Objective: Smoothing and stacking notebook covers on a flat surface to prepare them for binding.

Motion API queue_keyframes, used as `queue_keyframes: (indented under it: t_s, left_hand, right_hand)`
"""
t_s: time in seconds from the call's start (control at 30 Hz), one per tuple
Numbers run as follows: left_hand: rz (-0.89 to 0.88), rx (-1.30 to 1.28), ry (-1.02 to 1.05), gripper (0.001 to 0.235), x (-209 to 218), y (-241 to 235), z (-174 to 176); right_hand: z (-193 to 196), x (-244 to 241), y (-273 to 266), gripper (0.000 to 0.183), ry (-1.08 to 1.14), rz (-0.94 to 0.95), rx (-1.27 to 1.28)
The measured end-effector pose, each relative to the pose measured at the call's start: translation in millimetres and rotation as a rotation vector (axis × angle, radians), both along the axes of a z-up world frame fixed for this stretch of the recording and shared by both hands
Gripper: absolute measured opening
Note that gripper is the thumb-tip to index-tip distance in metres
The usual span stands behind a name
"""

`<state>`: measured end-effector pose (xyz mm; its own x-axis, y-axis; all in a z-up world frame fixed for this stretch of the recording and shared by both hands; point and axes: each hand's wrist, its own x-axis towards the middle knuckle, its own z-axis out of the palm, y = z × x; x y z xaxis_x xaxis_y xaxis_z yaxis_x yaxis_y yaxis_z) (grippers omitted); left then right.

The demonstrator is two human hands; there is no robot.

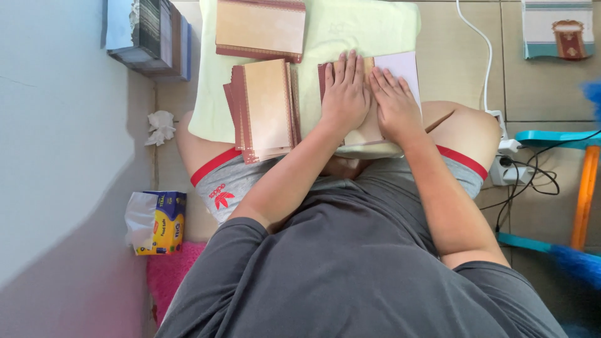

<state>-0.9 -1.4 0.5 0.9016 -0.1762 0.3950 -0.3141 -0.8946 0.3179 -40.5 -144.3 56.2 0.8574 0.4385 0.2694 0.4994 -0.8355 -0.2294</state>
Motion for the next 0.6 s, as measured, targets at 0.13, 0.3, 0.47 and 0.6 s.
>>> queue_keyframes:
  t_s: [0.13,0.3,0.47,0.6]
  left_hand:
    - [-0.022,0.035,0.053,0.068,0.9,1.9,-2.5]
    - [-0.029,0.019,-0.020,0.065,0.1,3.0,-1.1]
    - [-0.026,0.023,0.007,0.064,1.4,2.9,-2.2]
    - [-0.018,-0.012,-0.026,0.061,-0.6,2.6,-0.4]
  right_hand:
    - [0.6,-51.2,3.0,0.054,-0.043,-0.030,-0.003]
    - [5.7,-68.7,7.6,0.058,0.020,-0.065,0.015]
    - [-13.4,-4.2,3.6,0.052,0.042,-0.041,0.034]
    - [-14.1,31.2,8.4,0.051,0.022,-0.056,0.016]
